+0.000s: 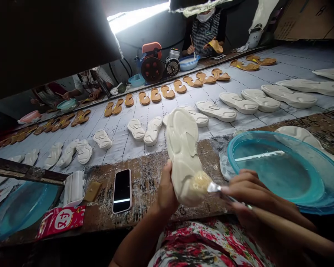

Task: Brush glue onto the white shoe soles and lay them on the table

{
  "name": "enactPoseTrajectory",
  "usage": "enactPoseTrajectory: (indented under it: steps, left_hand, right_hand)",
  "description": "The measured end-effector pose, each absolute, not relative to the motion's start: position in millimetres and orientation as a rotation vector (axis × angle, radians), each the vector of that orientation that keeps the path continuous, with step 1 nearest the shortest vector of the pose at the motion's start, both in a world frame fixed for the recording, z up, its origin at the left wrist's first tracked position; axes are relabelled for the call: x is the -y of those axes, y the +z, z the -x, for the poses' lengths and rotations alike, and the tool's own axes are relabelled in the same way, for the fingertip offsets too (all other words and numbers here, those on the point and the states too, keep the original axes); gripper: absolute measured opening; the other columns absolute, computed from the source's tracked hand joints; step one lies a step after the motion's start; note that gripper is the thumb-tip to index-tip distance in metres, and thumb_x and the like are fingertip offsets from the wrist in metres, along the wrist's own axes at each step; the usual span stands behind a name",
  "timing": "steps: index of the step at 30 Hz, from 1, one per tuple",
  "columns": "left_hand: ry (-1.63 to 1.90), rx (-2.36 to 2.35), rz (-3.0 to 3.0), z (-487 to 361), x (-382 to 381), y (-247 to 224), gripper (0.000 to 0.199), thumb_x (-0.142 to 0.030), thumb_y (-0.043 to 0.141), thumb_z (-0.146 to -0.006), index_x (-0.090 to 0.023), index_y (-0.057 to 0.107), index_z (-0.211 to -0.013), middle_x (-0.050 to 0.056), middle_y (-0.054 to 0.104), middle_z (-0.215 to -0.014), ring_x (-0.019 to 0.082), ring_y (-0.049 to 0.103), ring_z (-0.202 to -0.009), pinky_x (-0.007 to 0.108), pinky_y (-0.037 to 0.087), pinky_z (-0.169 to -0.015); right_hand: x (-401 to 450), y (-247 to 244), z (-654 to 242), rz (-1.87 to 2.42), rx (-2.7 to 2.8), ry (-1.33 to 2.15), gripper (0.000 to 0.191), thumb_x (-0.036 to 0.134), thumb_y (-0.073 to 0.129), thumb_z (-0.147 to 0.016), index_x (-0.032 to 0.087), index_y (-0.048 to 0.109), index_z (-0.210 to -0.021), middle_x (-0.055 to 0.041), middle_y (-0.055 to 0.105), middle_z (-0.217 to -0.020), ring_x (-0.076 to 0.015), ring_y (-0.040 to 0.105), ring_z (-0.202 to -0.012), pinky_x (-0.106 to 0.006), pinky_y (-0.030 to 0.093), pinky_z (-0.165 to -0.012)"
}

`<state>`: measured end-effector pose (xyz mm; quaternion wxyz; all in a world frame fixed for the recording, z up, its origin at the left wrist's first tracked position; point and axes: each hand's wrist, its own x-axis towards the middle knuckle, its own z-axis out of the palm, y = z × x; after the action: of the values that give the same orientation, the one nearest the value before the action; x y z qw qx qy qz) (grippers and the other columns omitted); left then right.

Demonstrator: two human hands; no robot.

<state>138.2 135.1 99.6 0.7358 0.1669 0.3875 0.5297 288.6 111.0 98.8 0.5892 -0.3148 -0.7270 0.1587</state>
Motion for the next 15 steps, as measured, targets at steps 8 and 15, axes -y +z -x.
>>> enactPoseTrajectory:
  steps: [8, 15]
  left_hand:
    - [1.130, -0.806, -0.232, -126, -158, 83, 0.056, -0.046, 0.026, -0.088, -0.009, 0.050, -0.122, 0.012, 0.065, -0.102, 0.021, 0.060, -0.093, 0.032, 0.046, -0.080]
    - [1.159, -0.665, -0.284, -106, -161, 71, 0.043, -0.040, 0.036, -0.086, -0.020, 0.054, -0.119, 0.008, 0.061, -0.115, 0.020, 0.056, -0.103, 0.036, 0.044, -0.087]
  right_hand:
    - [-107, 69, -283, 0.664, 1.880, 0.348, 0.010, 0.007, 0.050, -0.076, 0.015, 0.055, -0.081, 0.0031, 0.054, -0.061, -0.0066, 0.050, -0.059, -0.030, 0.038, -0.074]
    - [-118, 47, -364, 1.397, 1.414, 0.285, 0.014, 0.034, 0.055, -0.079, 0.020, 0.058, -0.075, 0.0008, 0.058, -0.064, -0.0098, 0.054, -0.056, -0.022, 0.041, -0.052]
